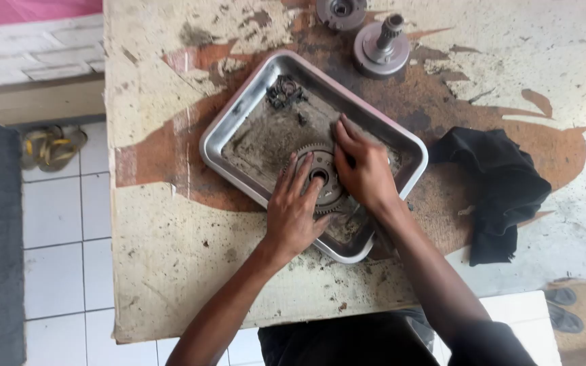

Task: The person cleans a circular mechanical part, likely a clutch basket, using a black cloth. They wipe the surface and edges of the part while holding it in a metal tray. Other disassembled parts are visible on the table nearby.

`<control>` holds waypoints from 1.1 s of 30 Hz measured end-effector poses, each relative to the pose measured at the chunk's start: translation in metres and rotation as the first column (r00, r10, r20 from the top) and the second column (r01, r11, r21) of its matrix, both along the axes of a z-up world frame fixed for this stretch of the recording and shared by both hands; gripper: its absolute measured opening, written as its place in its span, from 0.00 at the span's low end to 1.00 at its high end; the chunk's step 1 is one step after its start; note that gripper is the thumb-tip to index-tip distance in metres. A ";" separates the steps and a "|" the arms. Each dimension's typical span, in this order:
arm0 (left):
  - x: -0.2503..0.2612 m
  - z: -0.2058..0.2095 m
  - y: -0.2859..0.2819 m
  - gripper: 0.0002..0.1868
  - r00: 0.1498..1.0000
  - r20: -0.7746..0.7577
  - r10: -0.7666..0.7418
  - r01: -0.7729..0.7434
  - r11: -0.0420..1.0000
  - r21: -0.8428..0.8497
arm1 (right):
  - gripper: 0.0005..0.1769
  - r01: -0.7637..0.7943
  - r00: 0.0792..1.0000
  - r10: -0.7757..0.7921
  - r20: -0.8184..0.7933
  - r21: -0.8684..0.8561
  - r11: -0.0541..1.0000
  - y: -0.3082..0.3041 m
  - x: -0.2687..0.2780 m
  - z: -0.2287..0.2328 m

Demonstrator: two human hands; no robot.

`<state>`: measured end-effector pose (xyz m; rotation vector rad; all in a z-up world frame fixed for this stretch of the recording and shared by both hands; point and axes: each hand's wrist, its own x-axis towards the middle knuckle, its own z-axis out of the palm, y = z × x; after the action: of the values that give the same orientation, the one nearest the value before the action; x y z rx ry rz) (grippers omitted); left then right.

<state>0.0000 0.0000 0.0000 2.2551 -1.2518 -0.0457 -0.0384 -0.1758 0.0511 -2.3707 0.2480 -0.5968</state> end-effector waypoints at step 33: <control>-0.001 0.010 -0.002 0.38 0.995 0.092 0.031 -0.034 0.999 0.035 | 0.26 0.096 0.992 -0.101 -0.080 -0.061 0.994 0.031 -0.060 -0.017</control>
<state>-0.0013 -0.0021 0.0103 2.3319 -1.2704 0.0472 -0.0985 -0.1451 0.0343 -2.4523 0.3918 -0.5583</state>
